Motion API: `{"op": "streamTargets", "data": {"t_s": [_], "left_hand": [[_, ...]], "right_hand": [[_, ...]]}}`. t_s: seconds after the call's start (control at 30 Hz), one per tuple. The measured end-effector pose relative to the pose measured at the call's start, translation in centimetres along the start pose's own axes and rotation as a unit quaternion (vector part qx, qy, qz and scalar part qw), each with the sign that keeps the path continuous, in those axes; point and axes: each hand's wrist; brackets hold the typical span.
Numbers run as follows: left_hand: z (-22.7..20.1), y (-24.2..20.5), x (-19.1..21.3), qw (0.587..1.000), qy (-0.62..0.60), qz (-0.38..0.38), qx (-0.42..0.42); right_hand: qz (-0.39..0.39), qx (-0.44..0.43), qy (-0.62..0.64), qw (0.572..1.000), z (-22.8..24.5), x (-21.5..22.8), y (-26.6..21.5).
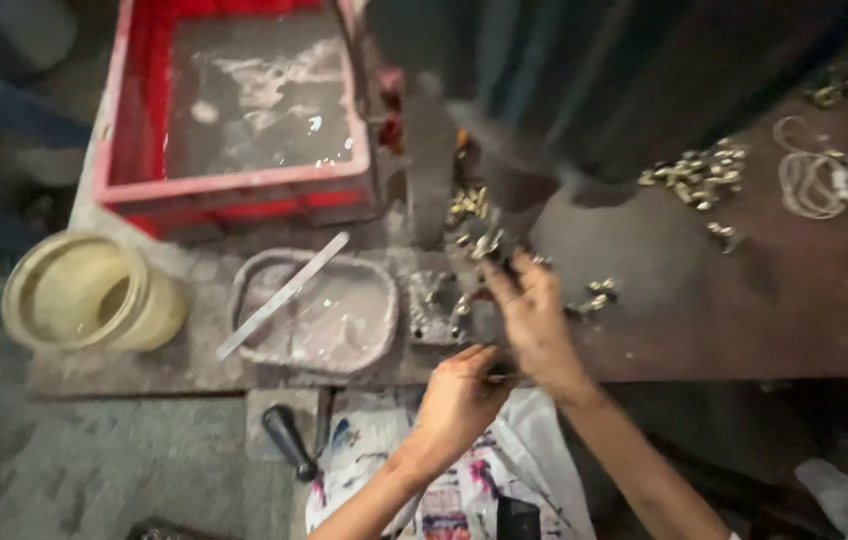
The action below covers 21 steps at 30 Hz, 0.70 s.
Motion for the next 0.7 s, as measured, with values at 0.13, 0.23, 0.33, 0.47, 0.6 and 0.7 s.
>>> {"op": "streamTargets", "data": {"t_s": [0.13,0.23,0.33,0.47,0.6,0.7], "left_hand": [[0.1,-5.4,3.5,0.991,-0.030,0.127,0.042],[1.8,-9.4,4.5,0.947,0.032,0.316,0.046],[3.0,-11.7,4.3,0.952,0.124,0.272,-0.066],[1.9,-8.9,6.9,0.959,0.106,0.255,-0.065],[1.9,-3.4,13.6,0.997,0.071,0.022,0.030],[3.0,-1.3,16.3,0.980,0.191,-0.044,0.040]], "right_hand": [[0.049,-0.019,0.089,0.995,-0.8,0.6,0.0],[0.027,0.021,0.062,0.997,-1.4,0.8,0.7],[0.050,0.001,0.058,0.997,-2.3,1.4,0.4],[0.036,0.010,0.058,0.998,-2.2,1.5,0.4],[0.069,-0.009,0.126,0.990,-2.0,1.5,0.2],[0.038,-0.010,0.105,0.994,-2.1,1.4,0.1]]}}
Point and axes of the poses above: each hand's wrist, its own y-axis towards the middle knuckle, its own x-axis out of the back of the hand, z = x × y, and after that the axes turned 12 degrees about y, right-handed
